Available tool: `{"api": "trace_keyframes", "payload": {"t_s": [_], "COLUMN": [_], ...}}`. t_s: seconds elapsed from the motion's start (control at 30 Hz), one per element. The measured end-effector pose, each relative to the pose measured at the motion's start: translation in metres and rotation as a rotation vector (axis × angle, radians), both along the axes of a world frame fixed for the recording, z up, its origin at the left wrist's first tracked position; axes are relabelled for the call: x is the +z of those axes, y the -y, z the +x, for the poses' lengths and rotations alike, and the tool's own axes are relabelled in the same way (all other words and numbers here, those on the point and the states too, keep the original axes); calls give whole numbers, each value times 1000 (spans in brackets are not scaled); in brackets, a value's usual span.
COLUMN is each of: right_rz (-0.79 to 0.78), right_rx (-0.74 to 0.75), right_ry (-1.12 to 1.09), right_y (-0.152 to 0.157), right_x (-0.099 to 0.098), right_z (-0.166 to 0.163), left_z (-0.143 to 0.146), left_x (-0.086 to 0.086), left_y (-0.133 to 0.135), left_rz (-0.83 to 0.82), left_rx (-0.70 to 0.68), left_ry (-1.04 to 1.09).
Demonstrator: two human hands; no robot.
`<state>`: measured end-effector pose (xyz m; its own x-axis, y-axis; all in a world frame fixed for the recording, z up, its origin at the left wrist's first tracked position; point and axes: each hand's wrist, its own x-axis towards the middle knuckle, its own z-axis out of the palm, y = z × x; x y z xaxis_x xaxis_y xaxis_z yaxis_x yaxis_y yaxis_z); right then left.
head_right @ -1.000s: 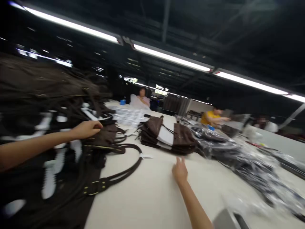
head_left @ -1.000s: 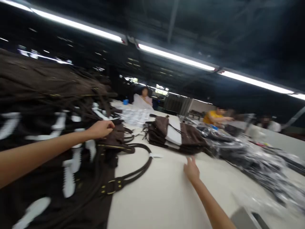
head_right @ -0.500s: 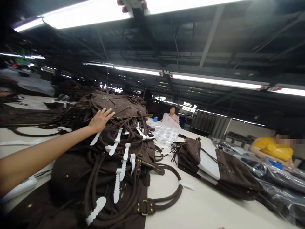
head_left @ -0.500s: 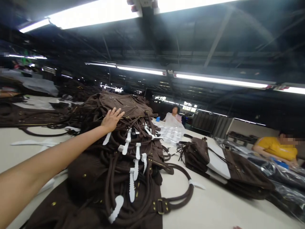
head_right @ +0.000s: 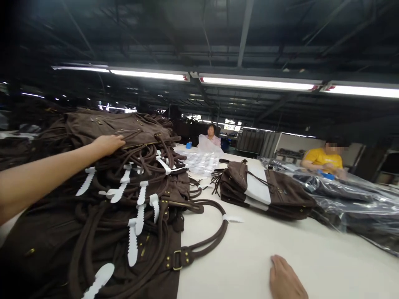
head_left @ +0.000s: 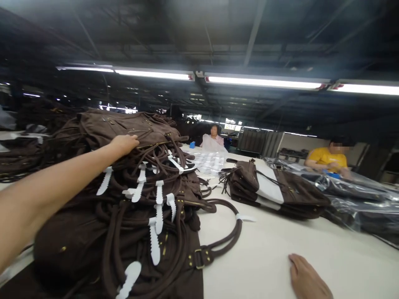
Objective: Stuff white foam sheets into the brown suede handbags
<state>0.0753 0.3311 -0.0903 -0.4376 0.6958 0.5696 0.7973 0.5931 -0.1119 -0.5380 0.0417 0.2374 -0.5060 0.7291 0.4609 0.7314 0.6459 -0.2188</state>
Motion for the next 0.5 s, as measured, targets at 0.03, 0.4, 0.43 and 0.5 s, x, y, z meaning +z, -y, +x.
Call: {"api": "trace_keyframes", "payload": {"t_s": [0.03, 0.4, 0.43, 0.5], "right_rz": [6, -295, -346, -466], "right_rx": [-9, -19, 28, 252], "right_ry": [-2, -100, -185, -363], "right_y": [2, 33, 50, 93], "right_x": [0, 25, 35, 61], "right_z": [-1, -31, -45, -76], "left_z": [8, 167, 181, 206], "left_x": [12, 157, 173, 204], "left_y": [8, 75, 76, 79], "left_rz": [-1, 650, 747, 901], "left_rx": [-15, -237, -304, -465], "left_ry": [0, 82, 174, 390]}}
